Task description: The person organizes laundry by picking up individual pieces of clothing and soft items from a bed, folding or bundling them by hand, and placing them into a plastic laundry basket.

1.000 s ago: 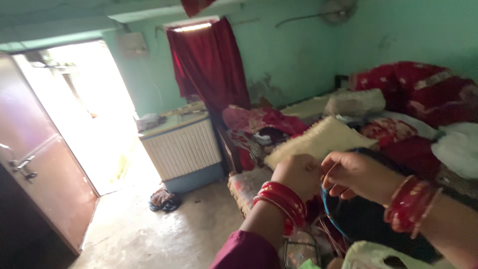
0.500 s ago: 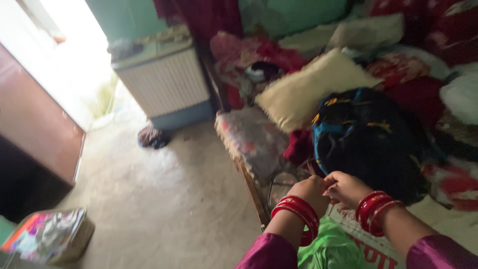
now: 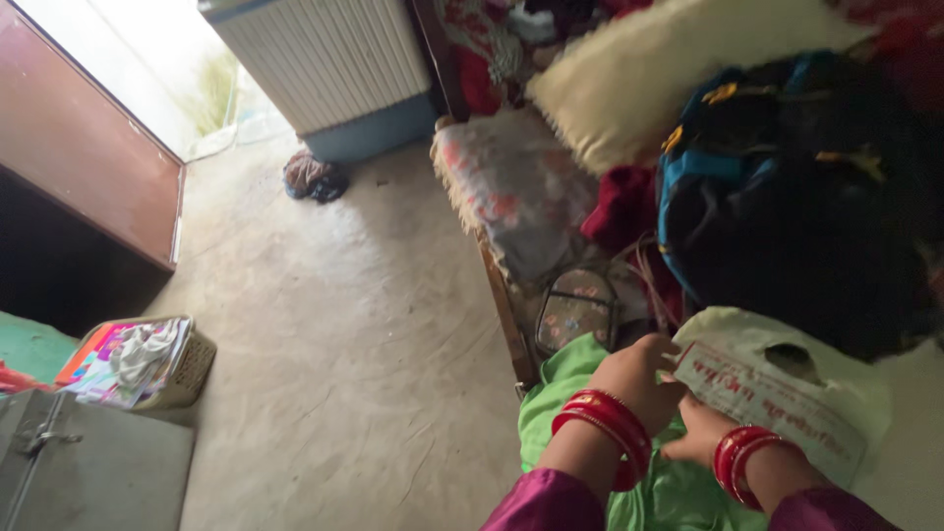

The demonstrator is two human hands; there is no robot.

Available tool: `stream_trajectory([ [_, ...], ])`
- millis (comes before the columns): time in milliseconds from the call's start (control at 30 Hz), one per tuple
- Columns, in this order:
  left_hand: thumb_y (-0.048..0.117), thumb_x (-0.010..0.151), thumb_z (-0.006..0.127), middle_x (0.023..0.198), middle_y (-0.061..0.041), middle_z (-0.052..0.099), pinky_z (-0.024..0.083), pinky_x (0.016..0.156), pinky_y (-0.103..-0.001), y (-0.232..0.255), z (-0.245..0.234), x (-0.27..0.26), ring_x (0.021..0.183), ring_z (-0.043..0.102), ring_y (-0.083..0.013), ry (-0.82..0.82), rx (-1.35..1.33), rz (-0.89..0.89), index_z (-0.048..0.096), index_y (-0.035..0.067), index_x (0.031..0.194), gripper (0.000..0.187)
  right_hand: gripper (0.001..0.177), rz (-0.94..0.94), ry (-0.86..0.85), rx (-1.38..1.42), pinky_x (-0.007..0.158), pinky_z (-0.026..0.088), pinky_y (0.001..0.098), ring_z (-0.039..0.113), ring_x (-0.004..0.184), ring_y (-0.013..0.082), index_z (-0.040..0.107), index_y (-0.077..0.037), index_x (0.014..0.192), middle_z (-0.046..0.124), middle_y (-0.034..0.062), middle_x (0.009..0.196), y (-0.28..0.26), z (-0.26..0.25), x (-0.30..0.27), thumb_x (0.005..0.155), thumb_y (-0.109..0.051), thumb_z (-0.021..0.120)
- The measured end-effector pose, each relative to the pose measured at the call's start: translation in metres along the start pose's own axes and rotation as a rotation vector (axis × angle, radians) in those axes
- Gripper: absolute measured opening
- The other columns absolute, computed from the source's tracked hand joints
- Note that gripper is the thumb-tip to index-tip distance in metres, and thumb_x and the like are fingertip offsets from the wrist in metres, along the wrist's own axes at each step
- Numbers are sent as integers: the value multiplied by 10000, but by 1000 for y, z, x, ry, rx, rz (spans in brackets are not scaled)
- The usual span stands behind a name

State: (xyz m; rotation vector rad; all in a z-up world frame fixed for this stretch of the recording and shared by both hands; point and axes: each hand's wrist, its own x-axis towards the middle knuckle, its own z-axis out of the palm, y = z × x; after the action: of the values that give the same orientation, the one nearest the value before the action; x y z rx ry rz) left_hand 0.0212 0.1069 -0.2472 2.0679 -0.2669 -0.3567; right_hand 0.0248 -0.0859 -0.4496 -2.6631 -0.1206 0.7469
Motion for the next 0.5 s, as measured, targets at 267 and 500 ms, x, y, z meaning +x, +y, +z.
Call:
stream_trajectory([
  [267, 150, 776, 755, 1237, -111, 725, 550, 957, -389, 4, -1, 10, 1158, 685, -303, -106, 70, -63, 615, 68, 1297, 546, 455, 349, -70, 320, 1086, 529, 407, 730, 1178, 253, 627, -158, 1413, 748, 113, 1292, 23, -23, -17, 958, -160, 614],
  [500, 261, 687, 874, 1454, -192, 511, 506, 1043, -446, 41, -1, 16, 1302, 569, -397, -188, 177, -183, 255, 161, 1579, 1091, 306, -9, 703, 698, 951, 564, 481, 683, 1071, 259, 673, -88, 1156, 703, 112, 1146, -19, -177, -79, 883, -91, 538],
])
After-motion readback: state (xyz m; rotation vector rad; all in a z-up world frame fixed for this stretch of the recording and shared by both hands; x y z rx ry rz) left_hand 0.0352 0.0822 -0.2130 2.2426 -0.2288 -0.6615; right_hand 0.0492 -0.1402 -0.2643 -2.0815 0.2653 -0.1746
